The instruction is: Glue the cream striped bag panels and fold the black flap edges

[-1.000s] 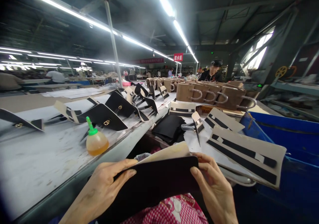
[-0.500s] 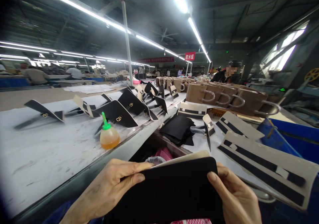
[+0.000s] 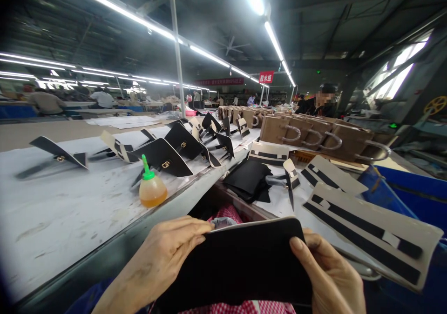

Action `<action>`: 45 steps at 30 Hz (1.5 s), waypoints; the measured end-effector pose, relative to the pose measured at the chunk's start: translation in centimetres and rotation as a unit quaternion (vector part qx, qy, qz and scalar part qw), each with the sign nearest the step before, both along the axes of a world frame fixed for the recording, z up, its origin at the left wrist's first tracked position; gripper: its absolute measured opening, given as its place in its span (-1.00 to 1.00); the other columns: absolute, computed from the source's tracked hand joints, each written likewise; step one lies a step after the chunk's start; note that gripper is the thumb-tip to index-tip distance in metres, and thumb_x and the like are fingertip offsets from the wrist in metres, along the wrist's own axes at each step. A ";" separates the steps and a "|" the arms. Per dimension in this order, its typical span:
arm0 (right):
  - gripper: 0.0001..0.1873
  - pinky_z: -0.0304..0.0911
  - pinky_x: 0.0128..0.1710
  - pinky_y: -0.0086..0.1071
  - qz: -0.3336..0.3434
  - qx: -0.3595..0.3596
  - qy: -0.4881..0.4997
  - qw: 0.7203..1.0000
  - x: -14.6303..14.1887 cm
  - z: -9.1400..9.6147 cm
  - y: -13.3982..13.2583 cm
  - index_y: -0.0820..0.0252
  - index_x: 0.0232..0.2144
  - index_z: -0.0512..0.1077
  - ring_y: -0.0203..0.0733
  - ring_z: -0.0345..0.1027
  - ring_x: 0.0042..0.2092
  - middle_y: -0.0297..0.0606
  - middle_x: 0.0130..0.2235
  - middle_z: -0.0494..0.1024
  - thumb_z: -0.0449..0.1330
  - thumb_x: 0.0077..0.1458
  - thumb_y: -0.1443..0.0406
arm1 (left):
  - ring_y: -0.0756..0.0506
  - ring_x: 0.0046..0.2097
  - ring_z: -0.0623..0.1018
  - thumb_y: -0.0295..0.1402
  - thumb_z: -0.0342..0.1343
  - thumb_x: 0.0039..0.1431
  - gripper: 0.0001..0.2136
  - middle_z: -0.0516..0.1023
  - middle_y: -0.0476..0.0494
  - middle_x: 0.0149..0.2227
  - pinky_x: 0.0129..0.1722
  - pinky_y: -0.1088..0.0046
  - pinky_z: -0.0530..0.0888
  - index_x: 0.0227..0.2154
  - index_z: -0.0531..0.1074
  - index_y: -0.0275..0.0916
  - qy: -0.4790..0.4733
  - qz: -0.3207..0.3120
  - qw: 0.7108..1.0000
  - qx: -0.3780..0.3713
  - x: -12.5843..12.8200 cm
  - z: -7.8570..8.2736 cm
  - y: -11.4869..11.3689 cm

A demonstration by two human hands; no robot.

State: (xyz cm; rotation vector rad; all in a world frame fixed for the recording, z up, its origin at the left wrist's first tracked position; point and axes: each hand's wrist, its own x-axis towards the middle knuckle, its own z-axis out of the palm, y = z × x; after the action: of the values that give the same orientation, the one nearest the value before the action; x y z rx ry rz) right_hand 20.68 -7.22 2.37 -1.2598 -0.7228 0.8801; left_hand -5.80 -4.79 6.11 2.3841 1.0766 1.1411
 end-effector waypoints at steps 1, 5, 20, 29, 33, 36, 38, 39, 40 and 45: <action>-0.56 0.42 -0.55 -0.49 -0.009 -0.002 -0.004 1.000 -0.1 0.0 0.0 0.11 -0.51 0.52 -0.18 0.45 -0.48 -0.31 -0.47 0.55 0.54 -0.37 0.01 | -0.14 -0.24 0.66 -0.47 -0.03 0.35 -0.72 0.70 -0.12 -0.19 -0.19 0.34 0.60 -0.22 0.62 -0.18 0.013 0.017 0.999 0.039 0.3 -0.2 0.1; -0.56 0.40 -0.50 -0.51 -0.012 0.010 -0.017 1.000 -0.3 0.2 -0.3 0.14 -0.48 0.52 -0.20 0.45 -0.42 -0.31 -0.44 0.57 0.52 -0.30 -0.01 | -0.16 -0.40 0.64 -0.53 0.04 0.28 -0.76 0.68 -0.16 -0.36 -0.39 0.32 0.61 -0.16 0.62 -0.32 0.009 0.023 0.992 0.124 1.8 -0.8 0.6; -0.70 0.36 -0.41 -0.44 0.029 0.123 -0.123 0.984 -1.6 1.6 -0.9 0.12 -0.55 0.50 -0.19 0.37 -0.36 -0.27 -0.42 0.51 0.43 -0.06 0.07 | -0.08 -0.45 0.60 -0.48 0.02 0.36 -0.74 0.62 -0.23 -0.44 -0.44 0.50 0.57 -0.11 0.61 -0.47 -0.101 -0.069 0.985 0.120 4.3 -0.6 1.2; -0.74 0.34 -0.47 -0.48 0.085 0.161 -0.121 0.976 -1.2 0.8 -0.3 0.15 -0.52 0.51 -0.24 0.36 -0.42 -0.27 -0.44 0.50 0.39 0.04 0.13 | -0.05 -0.45 0.61 -0.45 0.03 0.37 -0.75 0.60 -0.19 -0.44 -0.41 0.56 0.55 -0.08 0.57 -0.47 -0.109 -0.110 0.984 0.089 4.3 -0.8 1.3; -0.83 0.42 -0.33 -0.51 0.020 0.236 -0.188 0.953 -1.7 0.9 0.1 0.11 -0.49 0.53 -0.21 0.49 -0.29 -0.26 -0.33 0.57 0.38 0.05 0.20 | -0.02 -0.44 0.61 -0.48 0.06 0.35 -0.79 0.54 -0.05 -0.50 -0.42 0.63 0.50 -0.40 0.53 -0.27 -0.112 -0.081 0.988 0.072 4.6 -1.1 1.1; -0.87 0.42 -0.30 -0.56 -0.012 0.280 -0.206 0.938 -2.1 1.3 0.2 0.07 -0.47 0.53 -0.25 0.51 -0.27 -0.29 -0.30 0.57 0.38 0.07 0.24 | 0.01 -0.43 0.61 -0.50 0.06 0.34 -0.81 0.47 0.04 -0.53 -0.43 0.67 0.47 -0.39 0.49 -0.21 -0.117 -0.085 0.987 0.069 4.4 -1.2 0.9; -0.86 0.41 -0.30 -0.56 -0.008 0.281 -0.208 0.937 -2.4 1.6 0.1 0.08 -0.49 0.51 -0.27 0.50 -0.28 -0.30 -0.31 0.56 0.37 0.08 0.25 | 0.03 -0.43 0.61 -0.52 0.07 0.33 -0.84 0.50 0.07 -0.50 -0.43 0.69 0.47 -0.29 0.51 -0.17 -0.123 -0.092 0.985 0.078 4.1 -1.4 0.9; -0.85 0.41 -0.31 -0.56 -0.006 0.280 -0.206 0.938 -2.5 1.7 0.1 0.08 -0.49 0.51 -0.27 0.49 -0.28 -0.30 -0.31 0.55 0.36 0.09 0.25 | 0.04 -0.43 0.61 -0.53 0.08 0.33 -0.84 0.52 0.07 -0.48 -0.43 0.69 0.47 -0.25 0.51 -0.15 -0.125 -0.092 0.985 0.081 4.0 -1.5 0.9; -0.85 0.41 -0.30 -0.55 -0.003 0.276 -0.203 0.940 -2.6 1.8 0.0 0.09 -0.49 0.51 -0.27 0.48 -0.28 -0.30 -0.31 0.54 0.36 0.09 0.25 | 0.05 -0.44 0.61 -0.54 0.09 0.32 -0.83 0.54 0.08 -0.47 -0.43 0.70 0.47 -0.21 0.52 -0.13 -0.124 -0.091 0.985 0.083 3.9 -1.5 0.9; -0.84 0.37 -0.35 -0.52 0.002 0.262 -0.188 0.947 -2.9 1.8 -0.1 0.11 -0.48 0.51 -0.27 0.43 -0.33 -0.28 -0.36 0.53 0.35 0.11 0.23 | 0.05 -0.48 0.60 -0.53 0.10 0.31 -0.80 0.53 0.11 -0.50 -0.48 0.70 0.48 -0.16 0.54 -0.12 -0.116 -0.091 0.986 0.082 3.7 -1.9 1.0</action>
State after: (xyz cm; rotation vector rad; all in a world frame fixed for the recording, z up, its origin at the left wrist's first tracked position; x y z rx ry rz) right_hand 17.73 -7.36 4.21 -0.9465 -1.1749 0.4011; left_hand -2.10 -3.78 4.22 2.3365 0.6981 1.4438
